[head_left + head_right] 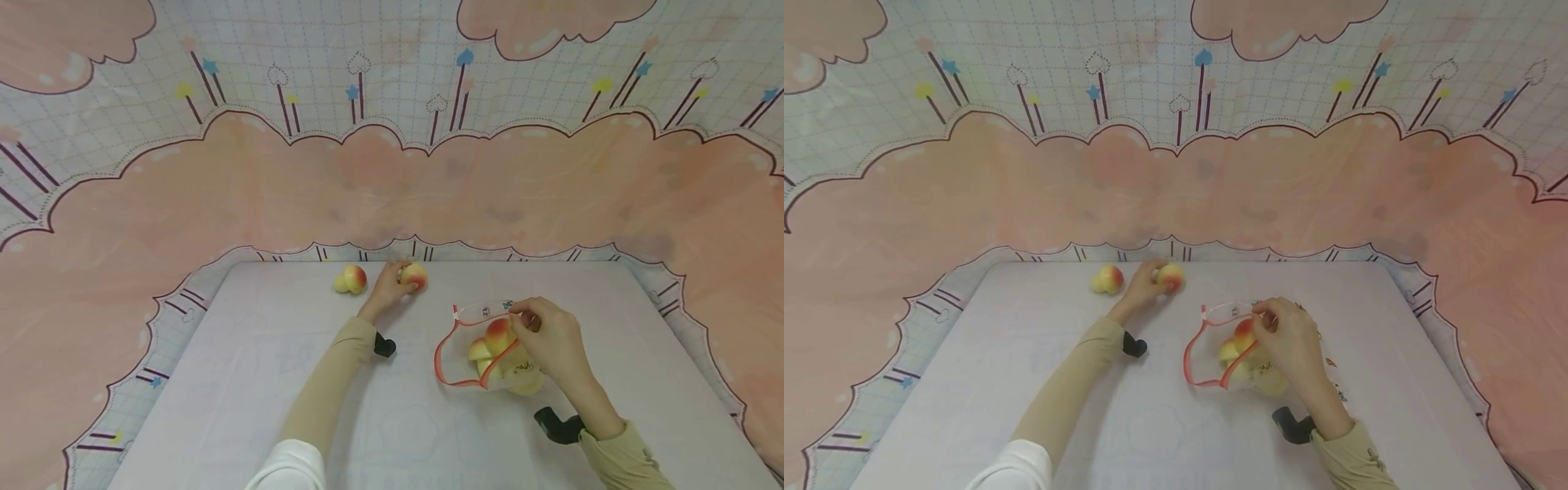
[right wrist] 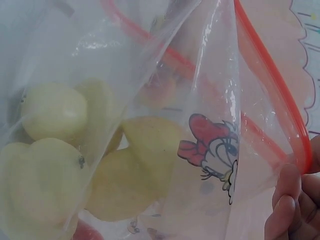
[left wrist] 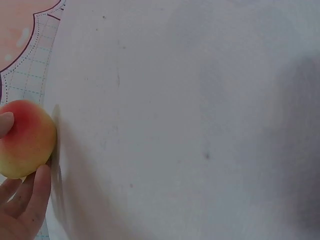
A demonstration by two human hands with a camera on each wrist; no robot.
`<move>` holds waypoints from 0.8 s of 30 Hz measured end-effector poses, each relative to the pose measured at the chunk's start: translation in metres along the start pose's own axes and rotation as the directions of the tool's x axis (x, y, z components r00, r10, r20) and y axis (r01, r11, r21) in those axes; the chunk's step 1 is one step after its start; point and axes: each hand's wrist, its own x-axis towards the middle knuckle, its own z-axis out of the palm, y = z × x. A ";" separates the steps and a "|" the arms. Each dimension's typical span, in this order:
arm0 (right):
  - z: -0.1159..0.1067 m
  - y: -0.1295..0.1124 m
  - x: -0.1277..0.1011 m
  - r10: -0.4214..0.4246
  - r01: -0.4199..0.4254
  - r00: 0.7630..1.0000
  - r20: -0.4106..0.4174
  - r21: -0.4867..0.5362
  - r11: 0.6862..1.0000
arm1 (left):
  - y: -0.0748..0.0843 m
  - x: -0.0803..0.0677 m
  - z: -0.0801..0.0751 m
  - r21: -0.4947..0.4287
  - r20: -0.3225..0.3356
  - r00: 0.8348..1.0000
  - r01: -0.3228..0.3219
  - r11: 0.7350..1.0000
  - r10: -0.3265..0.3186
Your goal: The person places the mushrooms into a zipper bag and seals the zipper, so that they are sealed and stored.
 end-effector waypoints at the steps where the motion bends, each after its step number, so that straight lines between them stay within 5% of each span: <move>1: 0.000 0.000 0.000 -0.001 0.001 1.000 0.001 0.000 1.000 | 0.000 -0.001 0.000 -0.003 0.000 1.000 0.004 1.000 -0.004; 24: 0.000 -0.001 -0.001 0.008 -0.008 1.000 -0.014 -0.001 1.000 | 0.009 -0.033 0.003 -0.143 -0.019 1.000 -0.012 0.990 0.009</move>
